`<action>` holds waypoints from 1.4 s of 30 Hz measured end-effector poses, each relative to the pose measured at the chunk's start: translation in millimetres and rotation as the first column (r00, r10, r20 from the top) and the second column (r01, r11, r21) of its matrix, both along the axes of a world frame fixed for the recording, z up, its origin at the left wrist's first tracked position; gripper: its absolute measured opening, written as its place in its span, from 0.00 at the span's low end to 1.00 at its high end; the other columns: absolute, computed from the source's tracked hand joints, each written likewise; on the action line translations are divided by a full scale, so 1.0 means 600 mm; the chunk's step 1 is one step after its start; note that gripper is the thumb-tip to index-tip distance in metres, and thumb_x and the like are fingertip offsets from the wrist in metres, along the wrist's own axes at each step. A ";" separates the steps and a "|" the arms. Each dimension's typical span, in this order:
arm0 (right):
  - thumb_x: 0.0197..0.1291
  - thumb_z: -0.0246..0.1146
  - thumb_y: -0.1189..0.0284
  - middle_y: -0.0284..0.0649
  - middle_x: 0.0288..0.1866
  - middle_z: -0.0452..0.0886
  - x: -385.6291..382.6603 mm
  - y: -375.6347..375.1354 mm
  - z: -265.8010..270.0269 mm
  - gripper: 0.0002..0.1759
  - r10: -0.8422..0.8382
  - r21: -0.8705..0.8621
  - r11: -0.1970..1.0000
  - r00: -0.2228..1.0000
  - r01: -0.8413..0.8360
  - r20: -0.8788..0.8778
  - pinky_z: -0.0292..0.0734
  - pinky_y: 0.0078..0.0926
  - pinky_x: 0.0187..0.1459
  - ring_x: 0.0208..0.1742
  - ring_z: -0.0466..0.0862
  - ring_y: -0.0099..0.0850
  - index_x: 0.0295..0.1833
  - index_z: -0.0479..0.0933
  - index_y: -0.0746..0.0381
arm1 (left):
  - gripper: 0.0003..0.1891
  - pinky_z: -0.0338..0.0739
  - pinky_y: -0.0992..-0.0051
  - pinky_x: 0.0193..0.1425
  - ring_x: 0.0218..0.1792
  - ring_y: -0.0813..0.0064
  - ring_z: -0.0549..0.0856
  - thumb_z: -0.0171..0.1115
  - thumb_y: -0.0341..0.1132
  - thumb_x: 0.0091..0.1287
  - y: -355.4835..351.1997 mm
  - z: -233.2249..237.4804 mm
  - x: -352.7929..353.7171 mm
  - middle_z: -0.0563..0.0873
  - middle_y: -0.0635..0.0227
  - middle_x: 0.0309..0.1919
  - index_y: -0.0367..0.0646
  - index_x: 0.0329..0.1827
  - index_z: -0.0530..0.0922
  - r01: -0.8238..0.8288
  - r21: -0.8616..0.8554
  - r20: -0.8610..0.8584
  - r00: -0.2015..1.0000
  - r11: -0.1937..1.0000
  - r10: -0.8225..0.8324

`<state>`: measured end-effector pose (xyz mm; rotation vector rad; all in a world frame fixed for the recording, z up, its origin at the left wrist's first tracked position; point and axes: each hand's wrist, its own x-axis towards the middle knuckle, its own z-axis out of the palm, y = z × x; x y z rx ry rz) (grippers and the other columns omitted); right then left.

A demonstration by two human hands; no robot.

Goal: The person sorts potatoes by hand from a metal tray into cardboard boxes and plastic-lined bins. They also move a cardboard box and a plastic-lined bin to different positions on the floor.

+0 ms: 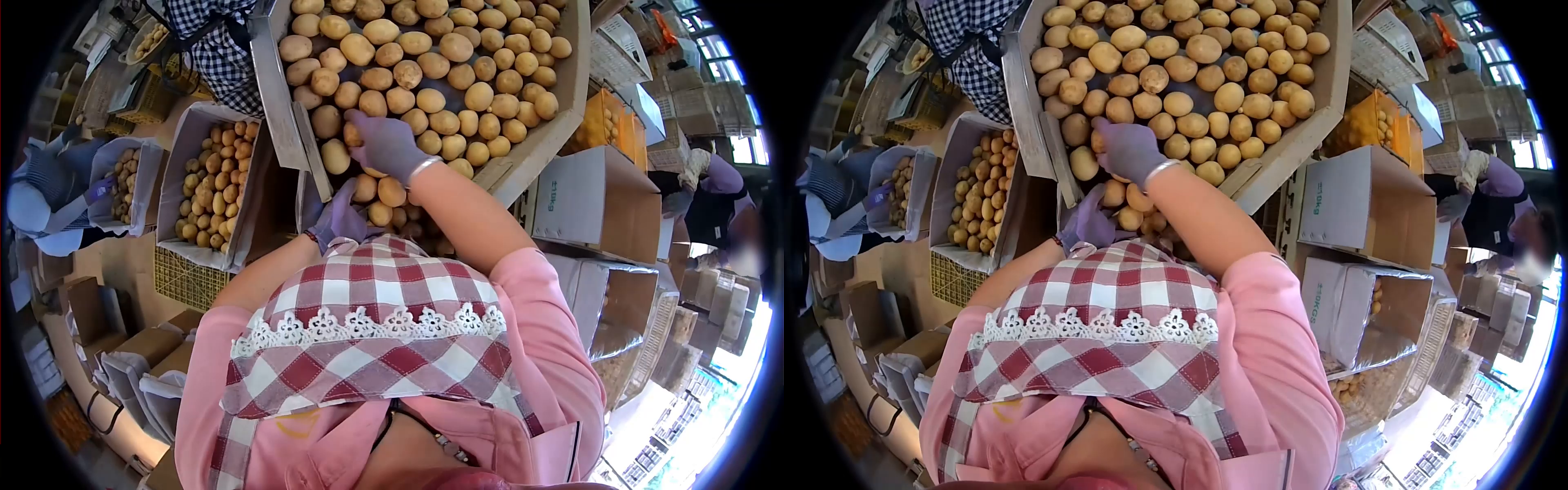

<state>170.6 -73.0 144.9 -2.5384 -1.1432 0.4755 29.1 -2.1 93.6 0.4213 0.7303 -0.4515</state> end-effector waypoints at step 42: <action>0.58 0.64 0.69 0.50 0.53 0.81 -0.035 -0.640 0.203 0.19 -0.735 0.415 0.669 0.465 0.616 0.494 0.73 0.33 0.58 0.55 0.80 0.42 0.53 0.78 0.67 | 0.30 0.69 0.50 0.64 0.67 0.56 0.66 0.43 0.57 0.70 -0.012 -0.013 0.065 0.66 0.63 0.67 0.50 0.70 0.60 -0.023 -0.272 0.098 0.994 0.962 0.052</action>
